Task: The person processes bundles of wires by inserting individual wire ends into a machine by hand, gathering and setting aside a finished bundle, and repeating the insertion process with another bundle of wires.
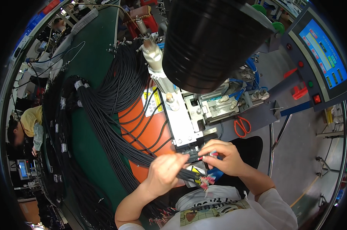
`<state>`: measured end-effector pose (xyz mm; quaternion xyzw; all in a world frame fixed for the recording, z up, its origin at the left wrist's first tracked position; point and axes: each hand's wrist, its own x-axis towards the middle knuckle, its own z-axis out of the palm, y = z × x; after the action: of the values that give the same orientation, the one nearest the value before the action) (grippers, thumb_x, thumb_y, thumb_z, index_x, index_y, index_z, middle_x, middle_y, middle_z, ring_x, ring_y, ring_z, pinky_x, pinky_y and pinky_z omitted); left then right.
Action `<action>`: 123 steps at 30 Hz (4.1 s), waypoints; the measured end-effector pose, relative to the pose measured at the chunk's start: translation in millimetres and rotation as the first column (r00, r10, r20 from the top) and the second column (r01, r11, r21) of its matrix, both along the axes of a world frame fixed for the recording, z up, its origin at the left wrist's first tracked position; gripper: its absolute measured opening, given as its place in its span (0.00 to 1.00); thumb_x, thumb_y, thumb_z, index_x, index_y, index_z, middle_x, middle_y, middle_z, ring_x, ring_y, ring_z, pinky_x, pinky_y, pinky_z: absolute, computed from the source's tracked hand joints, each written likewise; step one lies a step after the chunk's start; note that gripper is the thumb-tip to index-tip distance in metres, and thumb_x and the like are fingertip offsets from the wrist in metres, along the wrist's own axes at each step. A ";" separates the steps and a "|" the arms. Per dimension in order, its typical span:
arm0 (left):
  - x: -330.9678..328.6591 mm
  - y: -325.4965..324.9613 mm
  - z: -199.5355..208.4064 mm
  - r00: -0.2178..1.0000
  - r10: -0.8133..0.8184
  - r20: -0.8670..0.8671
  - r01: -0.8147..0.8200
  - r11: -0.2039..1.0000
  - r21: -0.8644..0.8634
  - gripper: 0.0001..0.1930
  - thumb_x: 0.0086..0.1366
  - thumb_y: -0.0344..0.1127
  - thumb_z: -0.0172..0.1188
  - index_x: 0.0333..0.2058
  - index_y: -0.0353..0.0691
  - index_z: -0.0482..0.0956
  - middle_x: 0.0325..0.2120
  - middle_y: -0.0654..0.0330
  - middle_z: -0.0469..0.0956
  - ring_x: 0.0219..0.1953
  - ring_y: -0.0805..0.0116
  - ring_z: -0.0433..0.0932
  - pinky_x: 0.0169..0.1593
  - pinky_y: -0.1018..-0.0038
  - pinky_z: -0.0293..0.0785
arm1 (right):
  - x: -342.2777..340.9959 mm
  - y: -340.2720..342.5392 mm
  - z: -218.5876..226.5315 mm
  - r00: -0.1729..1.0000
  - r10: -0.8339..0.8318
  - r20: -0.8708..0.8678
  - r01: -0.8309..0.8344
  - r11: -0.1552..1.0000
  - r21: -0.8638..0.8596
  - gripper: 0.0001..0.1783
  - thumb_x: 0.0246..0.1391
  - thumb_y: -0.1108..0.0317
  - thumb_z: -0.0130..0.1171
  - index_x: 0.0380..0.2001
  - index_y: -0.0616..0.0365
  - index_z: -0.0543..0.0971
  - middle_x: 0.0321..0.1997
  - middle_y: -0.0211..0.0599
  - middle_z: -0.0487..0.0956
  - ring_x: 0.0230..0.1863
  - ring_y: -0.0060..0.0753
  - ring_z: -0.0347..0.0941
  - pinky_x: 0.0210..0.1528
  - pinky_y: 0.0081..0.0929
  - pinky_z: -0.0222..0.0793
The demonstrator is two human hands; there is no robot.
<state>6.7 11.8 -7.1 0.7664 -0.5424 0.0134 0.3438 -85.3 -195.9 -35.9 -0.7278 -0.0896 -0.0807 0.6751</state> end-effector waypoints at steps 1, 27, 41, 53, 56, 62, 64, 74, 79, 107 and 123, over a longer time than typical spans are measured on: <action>-4.1 -4.9 1.4 1.000 0.002 -0.006 -0.002 0.998 -0.061 0.13 0.50 0.26 0.66 0.35 0.34 0.76 0.23 0.55 0.75 0.24 0.59 0.76 0.26 0.70 0.70 | 0.5 2.0 -1.5 0.990 0.037 -0.135 -0.012 0.983 0.184 0.12 0.54 0.79 0.59 0.43 0.64 0.78 0.33 0.30 0.77 0.25 0.14 0.72 0.28 0.12 0.67; -14.6 -16.5 -1.1 0.990 -0.013 -0.142 0.016 1.000 0.018 0.22 0.41 0.24 0.64 0.41 0.32 0.75 0.22 0.58 0.76 0.22 0.60 0.78 0.25 0.69 0.73 | -4.6 15.5 -4.1 0.982 -0.084 -0.167 0.125 0.960 0.249 0.07 0.52 0.78 0.63 0.35 0.65 0.77 0.33 0.36 0.78 0.28 0.18 0.75 0.27 0.17 0.70; -12.9 -17.2 -2.9 0.984 0.044 -0.173 -0.044 0.999 0.003 0.14 0.42 0.25 0.64 0.30 0.37 0.73 0.20 0.58 0.76 0.21 0.58 0.77 0.25 0.67 0.71 | 1.2 4.6 -12.8 0.953 0.190 -0.237 -0.020 0.817 0.576 0.12 0.60 0.74 0.55 0.44 0.70 0.78 0.43 0.42 0.76 0.39 0.24 0.75 0.43 0.21 0.71; -15.1 -16.0 -6.3 0.961 0.014 -0.276 -0.008 1.000 0.022 0.13 0.41 0.25 0.64 0.29 0.40 0.72 0.18 0.58 0.75 0.19 0.57 0.76 0.23 0.67 0.70 | 7.1 12.1 -10.4 0.910 -0.169 0.378 0.338 0.829 -0.445 0.08 0.44 0.76 0.63 0.31 0.60 0.78 0.29 0.35 0.77 0.22 0.32 0.75 0.22 0.24 0.69; -17.7 -15.8 -6.1 0.970 0.068 -0.232 -0.062 0.998 0.030 0.12 0.42 0.25 0.63 0.28 0.40 0.72 0.18 0.57 0.75 0.19 0.58 0.77 0.23 0.68 0.70 | 5.0 16.2 -4.8 0.897 -0.182 0.403 0.383 0.777 -0.500 0.08 0.44 0.75 0.63 0.31 0.60 0.77 0.28 0.34 0.77 0.21 0.31 0.74 0.22 0.24 0.69; -5.1 -13.4 -6.5 0.864 -0.025 -0.503 0.003 0.999 -0.044 0.12 0.42 0.24 0.64 0.28 0.38 0.74 0.19 0.60 0.76 0.21 0.60 0.78 0.26 0.71 0.72 | 9.4 9.7 -9.7 0.970 -0.181 0.161 0.204 0.969 -0.139 0.08 0.50 0.80 0.61 0.35 0.64 0.81 0.33 0.38 0.80 0.30 0.27 0.78 0.29 0.22 0.72; 1.0 -10.4 -5.9 0.849 -0.072 -0.523 0.044 0.997 -0.066 0.12 0.43 0.25 0.64 0.29 0.38 0.74 0.19 0.60 0.75 0.21 0.61 0.77 0.26 0.72 0.71 | 8.4 5.6 -5.4 0.999 -0.051 0.002 0.051 0.999 -0.009 0.08 0.50 0.79 0.62 0.35 0.64 0.82 0.34 0.38 0.80 0.31 0.27 0.77 0.31 0.21 0.72; 7.0 -6.6 -3.2 0.712 -0.189 -0.676 0.136 0.982 -0.131 0.09 0.51 0.25 0.63 0.30 0.36 0.73 0.20 0.63 0.74 0.21 0.69 0.75 0.27 0.76 0.70 | 2.3 16.8 -4.2 0.986 -0.133 0.102 0.134 0.991 -0.004 0.13 0.47 0.81 0.62 0.39 0.64 0.81 0.37 0.42 0.80 0.30 0.30 0.78 0.31 0.21 0.73; -0.9 -7.6 -5.2 0.786 -0.120 -0.607 0.043 0.989 -0.139 0.08 0.51 0.24 0.62 0.31 0.35 0.73 0.20 0.63 0.75 0.20 0.70 0.75 0.27 0.76 0.71 | 8.0 27.5 -6.9 0.829 -0.286 0.481 0.446 0.856 -0.261 0.13 0.43 0.80 0.63 0.36 0.64 0.80 0.34 0.39 0.79 0.28 0.32 0.78 0.27 0.23 0.73; -17.9 -21.5 3.9 0.989 -0.005 0.147 -0.037 0.957 0.286 0.26 0.45 0.26 0.58 0.48 0.30 0.76 0.27 0.59 0.67 0.27 0.63 0.69 0.29 0.71 0.70 | 9.0 9.8 -0.5 0.968 -0.128 0.215 0.245 0.645 -0.724 0.05 0.49 0.72 0.60 0.28 0.61 0.75 0.27 0.38 0.72 0.20 0.40 0.72 0.22 0.32 0.67; -18.3 -25.1 6.2 0.965 -0.055 0.257 -0.046 0.928 0.369 0.23 0.50 0.29 0.56 0.48 0.27 0.76 0.28 0.60 0.68 0.28 0.67 0.69 0.29 0.74 0.71 | 13.8 5.7 -8.7 0.959 -0.197 0.205 0.276 0.818 -0.504 0.05 0.49 0.77 0.60 0.32 0.63 0.77 0.29 0.39 0.78 0.24 0.39 0.76 0.24 0.29 0.71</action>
<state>-11.5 -13.3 -0.9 0.8078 -0.5776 0.0111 0.1173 -71.5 -190.3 -44.7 -0.8826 -0.0656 -0.1886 0.4255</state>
